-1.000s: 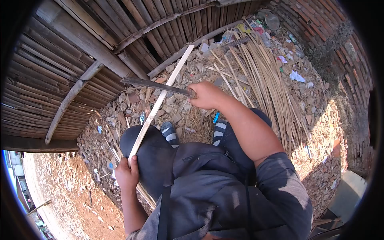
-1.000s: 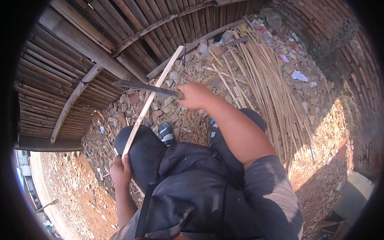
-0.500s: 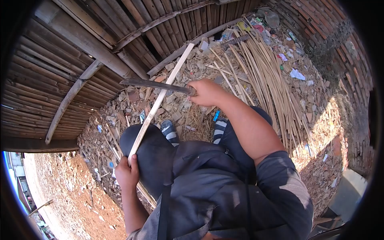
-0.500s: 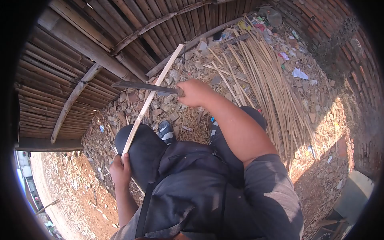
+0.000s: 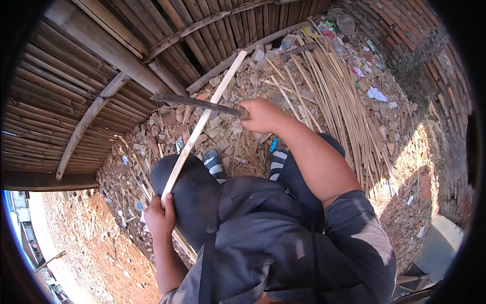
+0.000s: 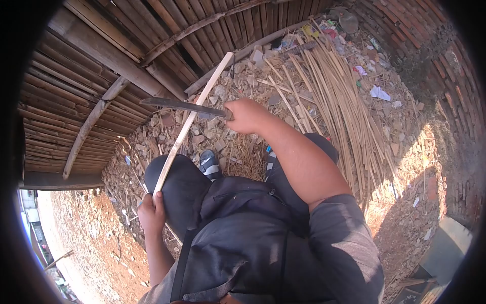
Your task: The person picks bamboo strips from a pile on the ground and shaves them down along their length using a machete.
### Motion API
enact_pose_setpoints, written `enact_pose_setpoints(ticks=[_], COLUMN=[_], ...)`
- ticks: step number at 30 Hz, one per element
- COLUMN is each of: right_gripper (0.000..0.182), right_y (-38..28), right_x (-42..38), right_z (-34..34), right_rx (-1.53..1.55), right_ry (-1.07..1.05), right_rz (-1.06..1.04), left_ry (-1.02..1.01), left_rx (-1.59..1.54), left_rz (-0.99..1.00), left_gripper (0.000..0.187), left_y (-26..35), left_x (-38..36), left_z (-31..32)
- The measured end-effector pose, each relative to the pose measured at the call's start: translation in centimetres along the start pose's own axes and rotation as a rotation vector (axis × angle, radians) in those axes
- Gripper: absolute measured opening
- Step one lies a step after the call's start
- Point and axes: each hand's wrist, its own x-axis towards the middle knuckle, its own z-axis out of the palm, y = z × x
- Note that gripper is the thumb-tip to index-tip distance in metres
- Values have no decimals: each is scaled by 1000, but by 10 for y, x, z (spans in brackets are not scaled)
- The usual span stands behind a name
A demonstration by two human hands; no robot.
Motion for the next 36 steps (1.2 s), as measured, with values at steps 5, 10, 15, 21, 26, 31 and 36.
enact_pose_setpoints(ticks=[5,10,15,21,26,31,36], right_gripper=[35,36,36,35,38,37,42], right_y=[1,6,10,-3,1,11,1], right_x=[-1,1,3,-5,-6,8,-2], right_z=[-1,-2,0,-4,-14,-11,-1], right_rx=[-12,17,-1,-40,-108,-72,-20], right_ry=[17,24,11,47,4,-5,30], right_rz=[-25,-61,-69,-55,-57,72,-19], left_ry=[1,2,0,-5,2,43,32], left_rx=[0,-15,26,-17,-8,82,7], left_rz=[-5,-7,-17,-14,-16,18,8], left_gripper=[51,51,51,51,51,51,51], left_y=[-1,-1,2,-2,2,8,3], left_x=[0,0,2,1,3,4,4], left_z=[1,1,-3,1,-2,-4,-1])
